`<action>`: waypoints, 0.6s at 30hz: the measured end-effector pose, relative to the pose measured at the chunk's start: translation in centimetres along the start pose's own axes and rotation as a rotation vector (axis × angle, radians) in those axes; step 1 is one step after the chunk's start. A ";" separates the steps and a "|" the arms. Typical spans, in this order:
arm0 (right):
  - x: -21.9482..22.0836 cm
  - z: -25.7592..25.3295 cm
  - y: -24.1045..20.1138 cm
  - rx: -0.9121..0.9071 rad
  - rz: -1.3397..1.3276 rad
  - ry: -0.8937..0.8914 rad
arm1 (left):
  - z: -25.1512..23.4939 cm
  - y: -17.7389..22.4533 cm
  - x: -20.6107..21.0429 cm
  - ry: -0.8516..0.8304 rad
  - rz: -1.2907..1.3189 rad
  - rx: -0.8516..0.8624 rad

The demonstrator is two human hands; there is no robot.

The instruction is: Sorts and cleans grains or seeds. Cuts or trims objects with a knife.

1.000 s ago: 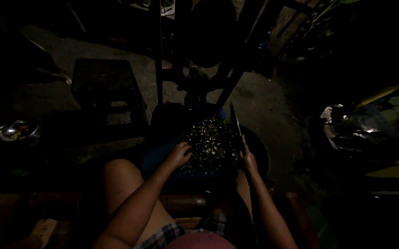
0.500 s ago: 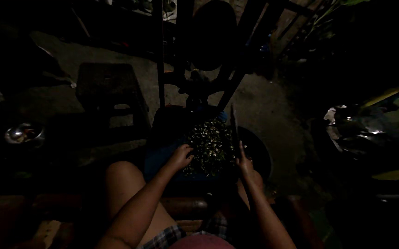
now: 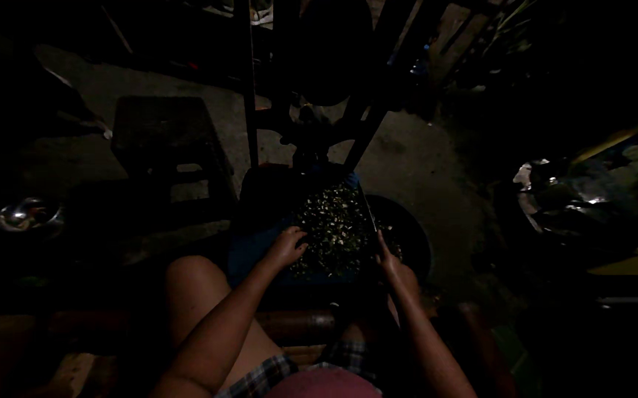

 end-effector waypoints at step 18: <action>-1.4 -0.3 -1.9 -0.163 -0.155 0.132 | 0.9 0.9 -0.6 0.000 -0.029 0.007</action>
Point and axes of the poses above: each hand's wrist, its own z-axis away from the middle knuckle, its own x-axis out of the palm, y = z × x, the point moved 4 cm from there along -z, towards the middle knuckle, and after that the axes turned 6 degrees about z, right-handed, at the moved point
